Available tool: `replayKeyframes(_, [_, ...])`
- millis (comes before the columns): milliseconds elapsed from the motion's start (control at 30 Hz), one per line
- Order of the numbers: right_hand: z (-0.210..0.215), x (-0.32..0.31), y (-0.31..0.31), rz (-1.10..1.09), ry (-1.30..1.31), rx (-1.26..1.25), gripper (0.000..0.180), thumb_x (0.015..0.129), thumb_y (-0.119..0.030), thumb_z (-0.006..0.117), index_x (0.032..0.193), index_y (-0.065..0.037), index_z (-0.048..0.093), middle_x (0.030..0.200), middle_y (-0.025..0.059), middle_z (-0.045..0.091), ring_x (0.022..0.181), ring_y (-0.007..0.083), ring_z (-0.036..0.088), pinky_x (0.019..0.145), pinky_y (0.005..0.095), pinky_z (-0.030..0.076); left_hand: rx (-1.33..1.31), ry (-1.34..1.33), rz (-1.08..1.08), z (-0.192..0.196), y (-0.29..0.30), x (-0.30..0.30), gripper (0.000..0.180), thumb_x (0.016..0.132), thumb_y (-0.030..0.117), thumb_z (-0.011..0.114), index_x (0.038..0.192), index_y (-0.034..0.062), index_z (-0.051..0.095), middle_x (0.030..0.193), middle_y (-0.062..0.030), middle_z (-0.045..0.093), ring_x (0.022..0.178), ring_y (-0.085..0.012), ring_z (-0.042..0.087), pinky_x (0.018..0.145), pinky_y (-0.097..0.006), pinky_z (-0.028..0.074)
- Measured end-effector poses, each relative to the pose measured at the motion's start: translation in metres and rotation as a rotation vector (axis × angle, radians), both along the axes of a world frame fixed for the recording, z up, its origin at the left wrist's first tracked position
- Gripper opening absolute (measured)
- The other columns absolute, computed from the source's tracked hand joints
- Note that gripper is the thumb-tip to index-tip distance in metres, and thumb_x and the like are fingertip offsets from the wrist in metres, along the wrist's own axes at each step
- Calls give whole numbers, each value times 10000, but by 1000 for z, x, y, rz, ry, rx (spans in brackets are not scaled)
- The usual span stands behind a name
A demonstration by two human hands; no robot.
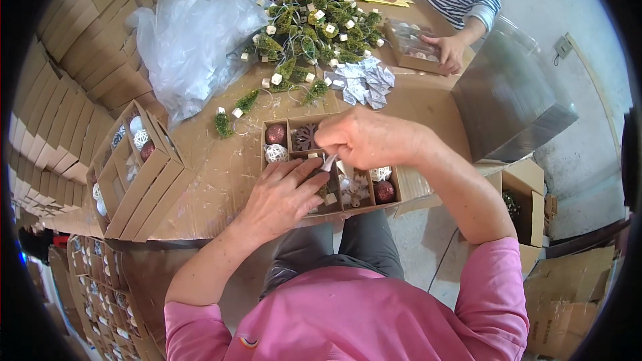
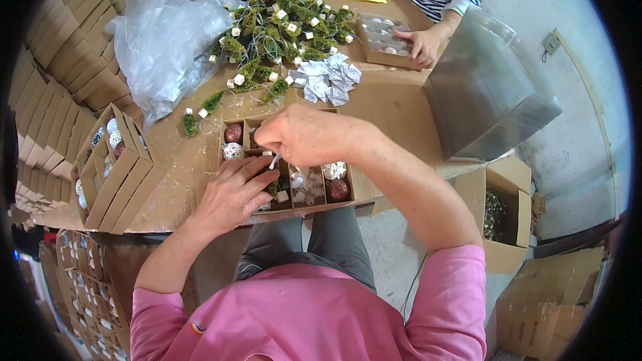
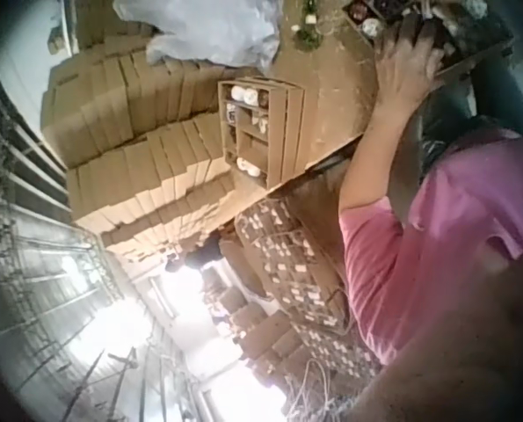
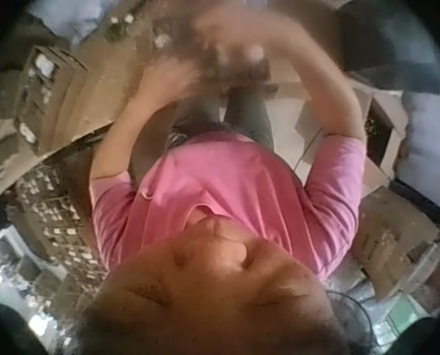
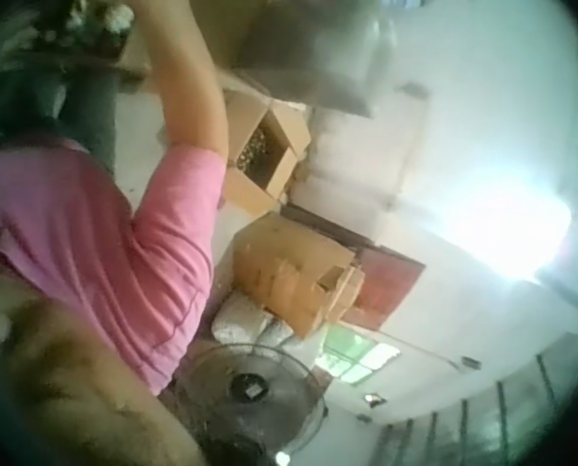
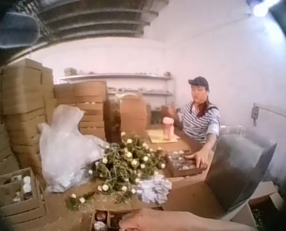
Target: The person packs miniature decorative trees and assorted ornaments into the compartments of a divided cardboard box by hand and arranges the items inside.
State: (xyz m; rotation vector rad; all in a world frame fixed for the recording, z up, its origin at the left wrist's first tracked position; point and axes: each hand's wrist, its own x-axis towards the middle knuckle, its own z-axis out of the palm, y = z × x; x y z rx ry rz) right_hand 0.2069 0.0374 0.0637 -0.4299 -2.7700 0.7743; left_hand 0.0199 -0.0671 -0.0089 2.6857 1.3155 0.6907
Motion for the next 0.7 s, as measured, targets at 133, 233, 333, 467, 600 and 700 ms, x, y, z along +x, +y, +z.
replayKeyframes(133, [13,8,1,-15,-119,-3,116,599,79,477,648,21,390,638,134,427,612,329,474,551,390,374,62,-50,-38,2,4,4,349,754,232,635,1075,111,571,1147,-76,532,1043,-258,508,875,-391,402])
replayKeyframes(233, [4,-3,-5,106,-172,25,100,590,63,507,671,15,474,703,149,493,724,356,535,632,420,439,33,-46,-38,2,4,4,351,756,231,634,1071,94,565,1128,-82,540,1039,-261,511,877,-388,400])
replayKeyframes(333, [-9,-15,-4,71,-239,95,87,624,46,535,685,12,483,732,151,506,750,356,539,662,429,448,5,-57,-21,1,3,3,434,741,208,653,1142,90,535,1151,-106,534,1037,-294,506,896,-400,406])
replayKeyframes(467, [-34,-15,4,15,-108,130,100,642,-19,603,730,-12,556,763,134,564,760,346,568,655,417,454,-31,-105,20,3,2,4,523,731,193,661,1207,85,471,1124,-134,532,1026,-310,505,895,-411,396])
replayKeyframes(600, [-46,-4,-3,-124,-14,95,90,658,-2,594,731,-30,549,776,125,538,758,336,559,632,406,445,24,-31,-34,3,4,4,532,723,194,663,1208,86,474,1137,-127,518,1016,-307,500,888,-408,395])
replayKeyframes(700, [-49,8,-13,-186,20,93,153,680,3,579,830,-27,573,849,136,551,826,330,561,691,398,462,37,10,-60,6,4,4,512,710,185,658,1186,85,501,1147,-116,509,1012,-301,499,886,-402,396])
